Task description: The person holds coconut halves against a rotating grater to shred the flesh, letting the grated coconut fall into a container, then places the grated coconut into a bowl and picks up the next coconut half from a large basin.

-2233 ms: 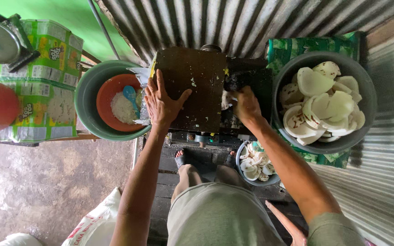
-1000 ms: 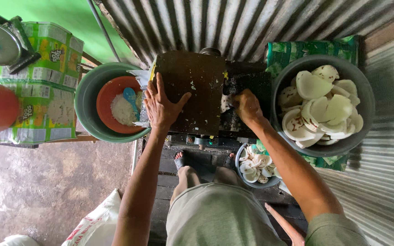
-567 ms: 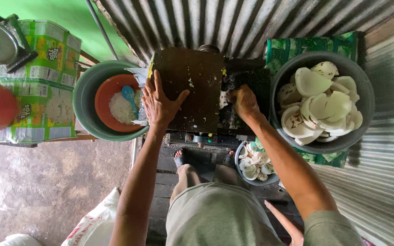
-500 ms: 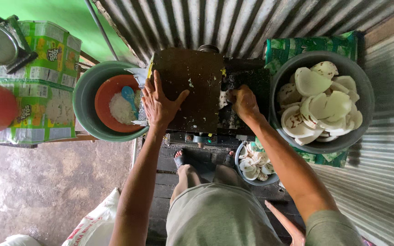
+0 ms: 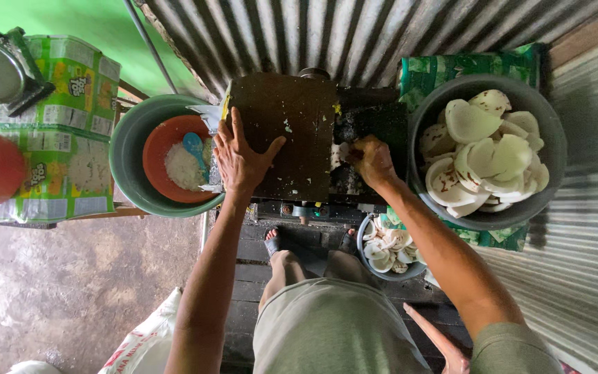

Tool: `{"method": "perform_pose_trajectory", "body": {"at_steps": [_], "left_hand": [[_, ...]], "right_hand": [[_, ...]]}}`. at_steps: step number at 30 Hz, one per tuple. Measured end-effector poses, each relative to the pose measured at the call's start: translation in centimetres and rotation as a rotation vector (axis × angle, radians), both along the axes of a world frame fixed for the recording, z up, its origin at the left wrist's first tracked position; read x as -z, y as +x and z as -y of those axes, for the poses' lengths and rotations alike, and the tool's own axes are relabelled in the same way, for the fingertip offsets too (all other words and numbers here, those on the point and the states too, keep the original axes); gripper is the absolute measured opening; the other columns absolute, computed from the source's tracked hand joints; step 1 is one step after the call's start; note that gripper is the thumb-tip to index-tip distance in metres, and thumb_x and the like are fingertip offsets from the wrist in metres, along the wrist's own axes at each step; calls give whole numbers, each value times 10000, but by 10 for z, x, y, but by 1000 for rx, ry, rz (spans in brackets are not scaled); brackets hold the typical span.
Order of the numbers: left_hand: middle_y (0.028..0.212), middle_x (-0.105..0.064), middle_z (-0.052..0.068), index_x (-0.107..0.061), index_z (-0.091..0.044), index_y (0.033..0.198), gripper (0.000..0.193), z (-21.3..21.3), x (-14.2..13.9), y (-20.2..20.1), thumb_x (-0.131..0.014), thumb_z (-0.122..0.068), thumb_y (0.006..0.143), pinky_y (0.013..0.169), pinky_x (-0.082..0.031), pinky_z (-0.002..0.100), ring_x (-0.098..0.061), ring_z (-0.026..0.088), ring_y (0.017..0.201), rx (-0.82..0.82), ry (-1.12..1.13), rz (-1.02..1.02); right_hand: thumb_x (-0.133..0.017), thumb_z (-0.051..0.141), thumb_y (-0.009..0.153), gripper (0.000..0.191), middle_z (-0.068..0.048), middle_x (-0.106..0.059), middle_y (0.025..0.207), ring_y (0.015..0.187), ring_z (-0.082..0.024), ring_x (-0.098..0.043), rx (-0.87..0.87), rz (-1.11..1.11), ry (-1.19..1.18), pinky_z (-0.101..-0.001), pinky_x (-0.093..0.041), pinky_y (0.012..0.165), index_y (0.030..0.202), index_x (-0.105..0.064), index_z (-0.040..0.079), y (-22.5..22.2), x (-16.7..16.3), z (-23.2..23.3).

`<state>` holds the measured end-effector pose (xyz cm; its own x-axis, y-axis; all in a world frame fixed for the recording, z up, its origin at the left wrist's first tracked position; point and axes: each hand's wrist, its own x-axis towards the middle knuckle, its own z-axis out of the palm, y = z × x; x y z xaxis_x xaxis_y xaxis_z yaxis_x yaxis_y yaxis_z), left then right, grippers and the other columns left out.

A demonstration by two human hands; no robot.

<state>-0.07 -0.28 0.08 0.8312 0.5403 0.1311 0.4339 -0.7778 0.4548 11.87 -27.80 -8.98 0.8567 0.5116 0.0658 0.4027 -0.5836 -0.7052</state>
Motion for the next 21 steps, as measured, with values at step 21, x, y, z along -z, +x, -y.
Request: {"method": "perform_pose_trajectory", "body": {"at_steps": [21], "left_hand": [[1443,-451,300,-326,-6,1575,1208,3,-4,-1,-832,-710,733,1011,-434,536,-483,465,1267,11,44,32]], "right_hand": [[-778,34,766,90,-229,-687,880,815,-383,-693,-71,125,-105,-453,-560,708,856,-770,42,10,-2,-12]]}}
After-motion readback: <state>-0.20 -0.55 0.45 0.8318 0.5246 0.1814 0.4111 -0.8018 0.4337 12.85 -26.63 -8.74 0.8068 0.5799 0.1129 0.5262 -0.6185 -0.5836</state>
